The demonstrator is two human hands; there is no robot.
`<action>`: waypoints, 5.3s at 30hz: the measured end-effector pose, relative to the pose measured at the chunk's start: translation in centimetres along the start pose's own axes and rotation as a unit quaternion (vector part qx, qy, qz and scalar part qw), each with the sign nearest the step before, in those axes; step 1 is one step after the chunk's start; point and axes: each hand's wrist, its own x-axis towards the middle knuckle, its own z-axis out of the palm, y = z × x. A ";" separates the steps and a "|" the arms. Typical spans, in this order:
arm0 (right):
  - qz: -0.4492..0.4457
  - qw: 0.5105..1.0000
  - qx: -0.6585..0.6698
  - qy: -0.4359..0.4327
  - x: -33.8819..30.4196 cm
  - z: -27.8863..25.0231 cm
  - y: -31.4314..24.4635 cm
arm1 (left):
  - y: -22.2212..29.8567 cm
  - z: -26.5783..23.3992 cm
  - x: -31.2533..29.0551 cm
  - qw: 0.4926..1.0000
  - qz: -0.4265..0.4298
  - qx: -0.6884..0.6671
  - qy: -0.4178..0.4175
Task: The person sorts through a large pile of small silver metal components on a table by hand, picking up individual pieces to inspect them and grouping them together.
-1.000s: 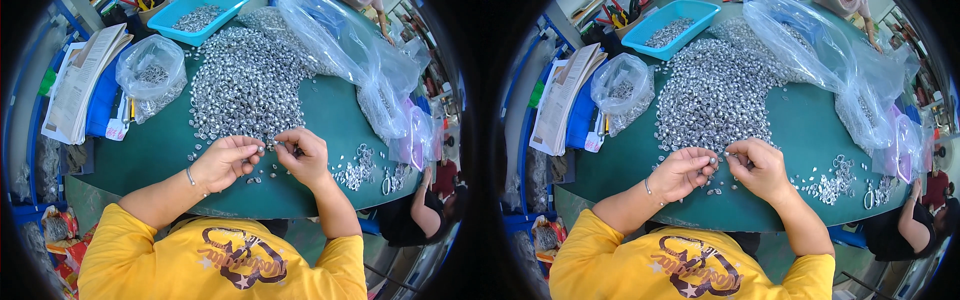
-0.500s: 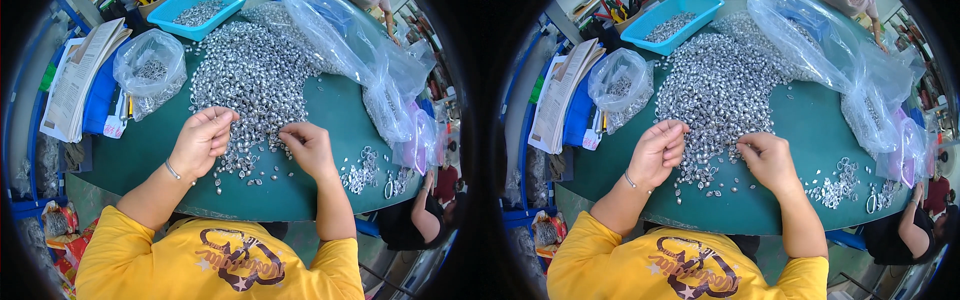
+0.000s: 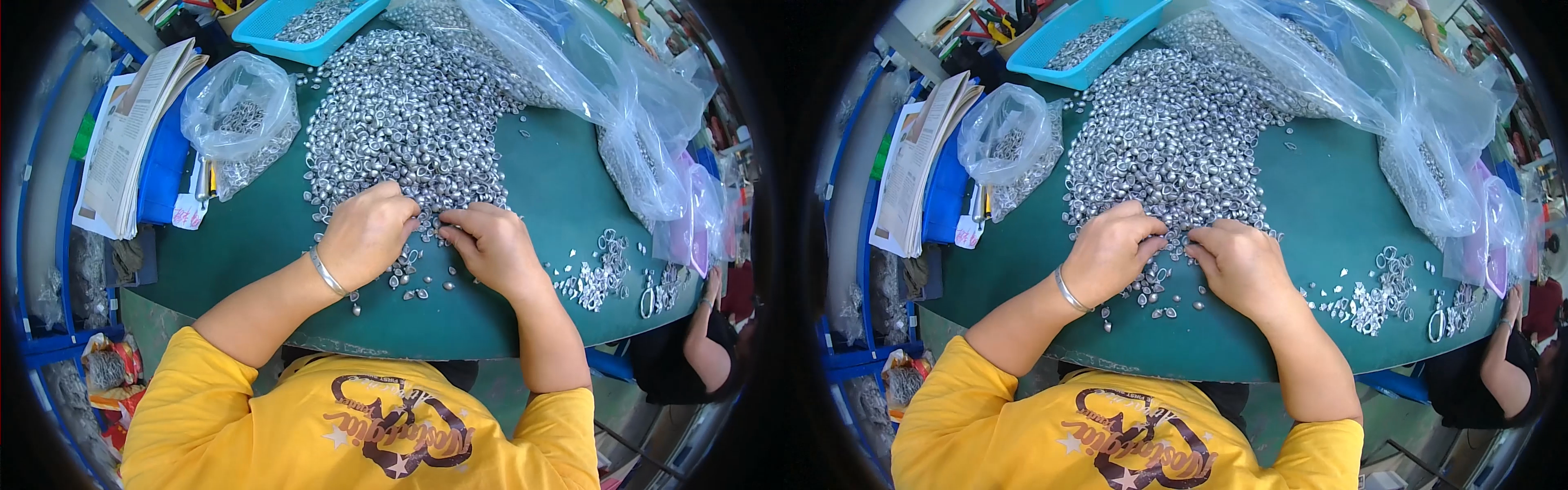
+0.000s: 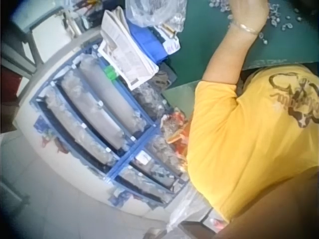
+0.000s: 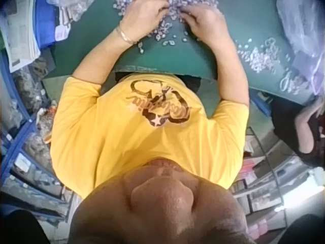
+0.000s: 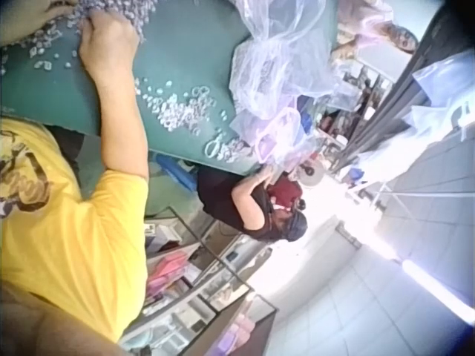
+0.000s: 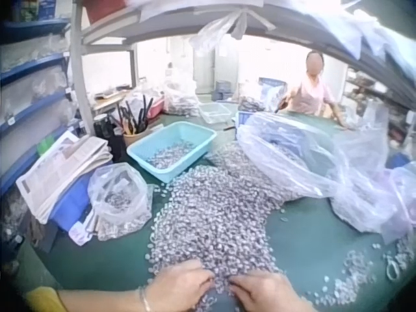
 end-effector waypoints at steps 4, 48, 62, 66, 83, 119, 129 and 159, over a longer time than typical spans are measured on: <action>-0.002 1.000 -0.030 -0.002 0.1 0.5 -0.4 | -0.2 -0.2 -0.3 1.000 0.009 0.015 -0.006; 0.021 0.998 0.065 -0.004 0.3 0.8 0.0 | -0.5 -1.2 0.1 0.839 -0.152 -0.518 -0.075; 0.125 0.746 0.650 -0.065 0.0 -0.9 0.6 | -1.1 -1.8 0.4 0.533 -0.286 -0.793 -0.070; 0.067 0.532 0.843 -0.033 0.3 -1.4 1.7 | -2.3 -1.6 0.4 0.484 -0.216 -0.845 -0.069; 0.078 0.996 0.039 -0.030 -0.2 -1.4 0.5 | 0.1 0.7 -0.1 1.000 0.030 -0.001 0.003; 0.097 0.821 0.560 -0.056 -0.3 -1.5 0.8 | -2.3 -1.1 0.4 0.479 -0.250 -0.837 -0.083; 0.124 0.965 0.223 -0.064 0.0 -3.4 1.0 | -1.8 -1.7 0.5 0.596 -0.231 -0.769 -0.028; 0.181 0.587 0.777 0.137 -0.4 -1.5 -2.1 | 3.6 0.0 -1.7 0.399 -0.463 -0.766 -0.197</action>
